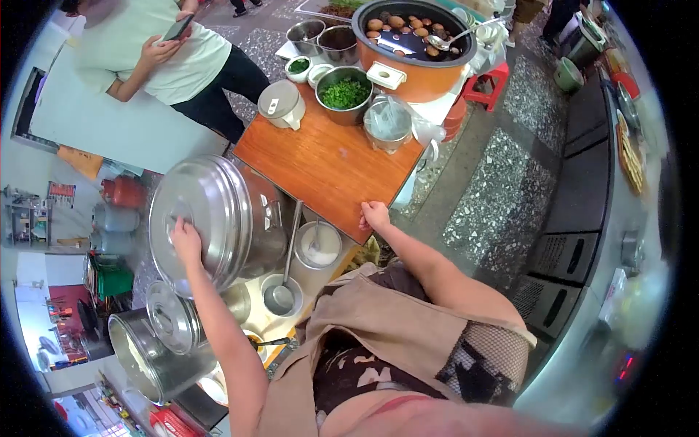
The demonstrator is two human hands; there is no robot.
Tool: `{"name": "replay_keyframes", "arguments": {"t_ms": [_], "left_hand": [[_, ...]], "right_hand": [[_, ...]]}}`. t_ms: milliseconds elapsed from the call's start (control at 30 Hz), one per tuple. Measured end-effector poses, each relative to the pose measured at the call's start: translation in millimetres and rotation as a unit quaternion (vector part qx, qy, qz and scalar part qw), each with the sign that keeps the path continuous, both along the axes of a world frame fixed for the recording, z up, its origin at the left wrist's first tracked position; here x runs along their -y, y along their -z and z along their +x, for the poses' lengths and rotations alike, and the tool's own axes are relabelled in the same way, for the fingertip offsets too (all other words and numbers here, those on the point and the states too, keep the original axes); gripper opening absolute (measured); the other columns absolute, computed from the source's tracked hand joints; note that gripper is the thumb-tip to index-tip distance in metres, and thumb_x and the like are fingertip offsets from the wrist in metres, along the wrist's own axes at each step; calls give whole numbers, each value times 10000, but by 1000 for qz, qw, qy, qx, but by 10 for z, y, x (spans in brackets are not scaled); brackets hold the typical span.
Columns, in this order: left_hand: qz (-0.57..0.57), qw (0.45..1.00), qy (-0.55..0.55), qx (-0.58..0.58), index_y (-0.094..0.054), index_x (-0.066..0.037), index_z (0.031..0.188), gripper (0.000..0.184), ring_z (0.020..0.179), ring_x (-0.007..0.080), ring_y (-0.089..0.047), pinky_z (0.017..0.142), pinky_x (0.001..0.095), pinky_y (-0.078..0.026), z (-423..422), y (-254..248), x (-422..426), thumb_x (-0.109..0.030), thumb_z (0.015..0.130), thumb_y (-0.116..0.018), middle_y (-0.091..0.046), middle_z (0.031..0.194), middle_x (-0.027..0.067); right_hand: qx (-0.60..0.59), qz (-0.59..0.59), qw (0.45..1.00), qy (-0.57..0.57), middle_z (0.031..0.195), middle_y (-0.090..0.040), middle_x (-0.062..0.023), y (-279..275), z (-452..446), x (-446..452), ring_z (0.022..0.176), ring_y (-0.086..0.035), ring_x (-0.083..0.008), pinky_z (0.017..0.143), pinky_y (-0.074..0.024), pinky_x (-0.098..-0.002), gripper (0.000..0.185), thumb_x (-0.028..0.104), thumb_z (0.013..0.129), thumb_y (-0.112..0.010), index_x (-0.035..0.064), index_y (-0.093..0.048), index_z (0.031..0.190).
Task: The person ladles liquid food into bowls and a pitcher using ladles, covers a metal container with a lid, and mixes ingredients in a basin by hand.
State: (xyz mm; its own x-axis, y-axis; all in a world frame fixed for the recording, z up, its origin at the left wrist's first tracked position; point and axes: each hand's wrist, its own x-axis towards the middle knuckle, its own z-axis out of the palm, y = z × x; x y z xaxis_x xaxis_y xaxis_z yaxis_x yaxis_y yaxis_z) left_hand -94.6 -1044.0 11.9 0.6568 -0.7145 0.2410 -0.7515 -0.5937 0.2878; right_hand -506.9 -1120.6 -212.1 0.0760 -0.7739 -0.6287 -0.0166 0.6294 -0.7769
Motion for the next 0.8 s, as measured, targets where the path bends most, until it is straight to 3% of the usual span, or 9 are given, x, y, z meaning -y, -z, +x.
{"name": "replay_keyframes", "arguments": {"t_ms": [233,333,467,600,667,700,800], "left_hand": [[-9,999,-34,24,-543,-96,1139,427,1006,382,-495,874,434,-395,30,21,266,-214,734,-473,-520,1054,263],[-10,996,-79,28,-561,-137,1115,389,1053,354,-476,893,423,-387,-56,-7,266,-222,753,-447,-479,1145,223],[0,993,-117,11,-566,-144,1104,374,1046,357,-480,890,423,-389,-239,-74,230,-223,759,-446,-478,1151,210],[-26,996,-84,-24,-577,-162,1089,351,1037,367,-482,883,415,-394,-398,-71,105,-253,774,-450,-483,1130,225],[-53,998,-46,-1,-588,-150,1073,340,1040,370,-470,896,402,-384,-73,102,111,-260,782,-450,-500,1101,234],[-53,999,7,8,-588,-130,1073,348,1066,372,-446,916,404,-368,99,143,142,-270,781,-458,-492,1126,243],[-26,999,-18,-6,-549,-98,1123,395,1102,379,-416,935,412,-349,86,73,235,-295,793,-455,-428,1212,257]], "right_hand": [[71,-31,997,-9,499,-548,-139,232,-14,6,398,-553,-206,350,-452,-312,307,213,861,-452,-41,-500,695],[57,-24,997,-39,507,-541,-120,131,-13,5,405,-554,-195,359,-473,-311,309,219,867,-454,-46,-500,716],[23,-30,997,-67,511,-537,-108,132,-38,19,410,-554,-196,370,-476,-309,305,215,870,-452,-41,-499,711],[66,-30,994,-79,512,-527,-106,210,-62,56,414,-547,-204,392,-485,-310,271,200,870,-455,-34,-489,738],[74,-31,991,-109,516,-524,-106,237,-70,45,421,-548,-208,398,-487,-310,257,194,869,-458,-31,-486,750],[86,-9,990,-113,538,-524,-98,212,-91,62,447,-559,-214,413,-499,-321,237,195,865,-475,-19,-491,763],[87,10,987,-136,578,-531,-83,173,-156,106,508,-577,-217,466,-521,-335,198,187,858,-496,0,-504,793]]}}
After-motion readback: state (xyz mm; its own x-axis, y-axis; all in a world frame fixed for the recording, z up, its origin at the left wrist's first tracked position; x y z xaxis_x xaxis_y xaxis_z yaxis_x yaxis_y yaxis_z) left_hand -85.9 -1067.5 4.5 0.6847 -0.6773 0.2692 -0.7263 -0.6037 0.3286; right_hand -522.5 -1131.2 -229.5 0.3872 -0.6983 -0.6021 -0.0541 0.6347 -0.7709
